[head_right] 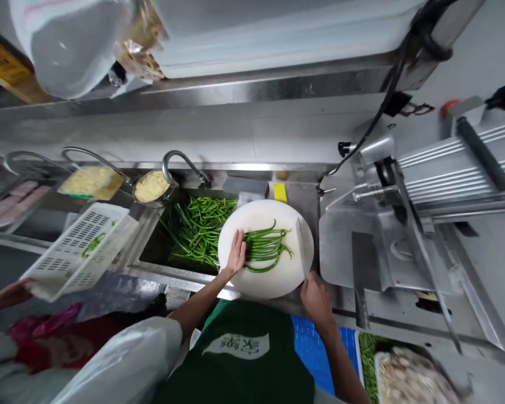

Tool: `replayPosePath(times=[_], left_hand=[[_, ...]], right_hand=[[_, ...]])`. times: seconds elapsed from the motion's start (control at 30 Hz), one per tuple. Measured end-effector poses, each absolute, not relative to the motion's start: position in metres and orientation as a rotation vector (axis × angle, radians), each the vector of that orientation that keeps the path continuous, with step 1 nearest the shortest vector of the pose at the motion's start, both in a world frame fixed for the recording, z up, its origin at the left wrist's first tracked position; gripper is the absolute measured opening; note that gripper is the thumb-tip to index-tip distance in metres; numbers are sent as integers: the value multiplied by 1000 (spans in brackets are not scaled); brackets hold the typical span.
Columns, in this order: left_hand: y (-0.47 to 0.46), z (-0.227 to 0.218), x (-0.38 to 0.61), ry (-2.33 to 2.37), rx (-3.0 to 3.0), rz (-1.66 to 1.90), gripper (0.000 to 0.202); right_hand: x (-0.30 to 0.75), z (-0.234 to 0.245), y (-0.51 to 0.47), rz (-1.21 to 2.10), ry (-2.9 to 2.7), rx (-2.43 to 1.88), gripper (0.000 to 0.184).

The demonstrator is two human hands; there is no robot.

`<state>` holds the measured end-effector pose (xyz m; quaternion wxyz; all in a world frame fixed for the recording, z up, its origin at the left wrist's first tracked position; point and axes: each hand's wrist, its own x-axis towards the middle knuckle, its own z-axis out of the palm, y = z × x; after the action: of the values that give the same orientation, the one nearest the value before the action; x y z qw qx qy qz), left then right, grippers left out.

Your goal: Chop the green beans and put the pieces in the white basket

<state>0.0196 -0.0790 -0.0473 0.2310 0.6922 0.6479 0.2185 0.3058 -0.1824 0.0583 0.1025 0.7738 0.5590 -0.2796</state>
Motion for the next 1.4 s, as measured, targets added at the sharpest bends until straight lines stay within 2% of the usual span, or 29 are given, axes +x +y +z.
replayPosePath(times=[0.1, 0.23, 0.53, 0.8, 0.93, 1.13, 1.4], left_hand=[[-99, -50, 8, 1766, 2056, 571, 64], [-111, -49, 12, 1691, 2299, 263, 75], [-106, -45, 18, 1706, 2455, 26, 71], [-62, -23, 35, 1807, 2319, 166, 62], [-37, -29, 51, 1689, 2415, 74, 62], [-54, -50, 49, 1651, 2564, 86, 65], [-74, -34, 35, 1575, 2669, -19, 72]], right_hand=[[306, 59, -180, -760, 1667, 2312, 33], [309, 54, -180, -766, 1585, 2313, 31], [311, 48, -179, -728, 1645, 2280, 29], [298, 53, -178, -807, 1690, 2261, 28], [303, 55, -177, -836, 1680, 2272, 33], [320, 44, -176, -812, 1676, 2328, 34], [321, 44, -177, -835, 1659, 2366, 32]])
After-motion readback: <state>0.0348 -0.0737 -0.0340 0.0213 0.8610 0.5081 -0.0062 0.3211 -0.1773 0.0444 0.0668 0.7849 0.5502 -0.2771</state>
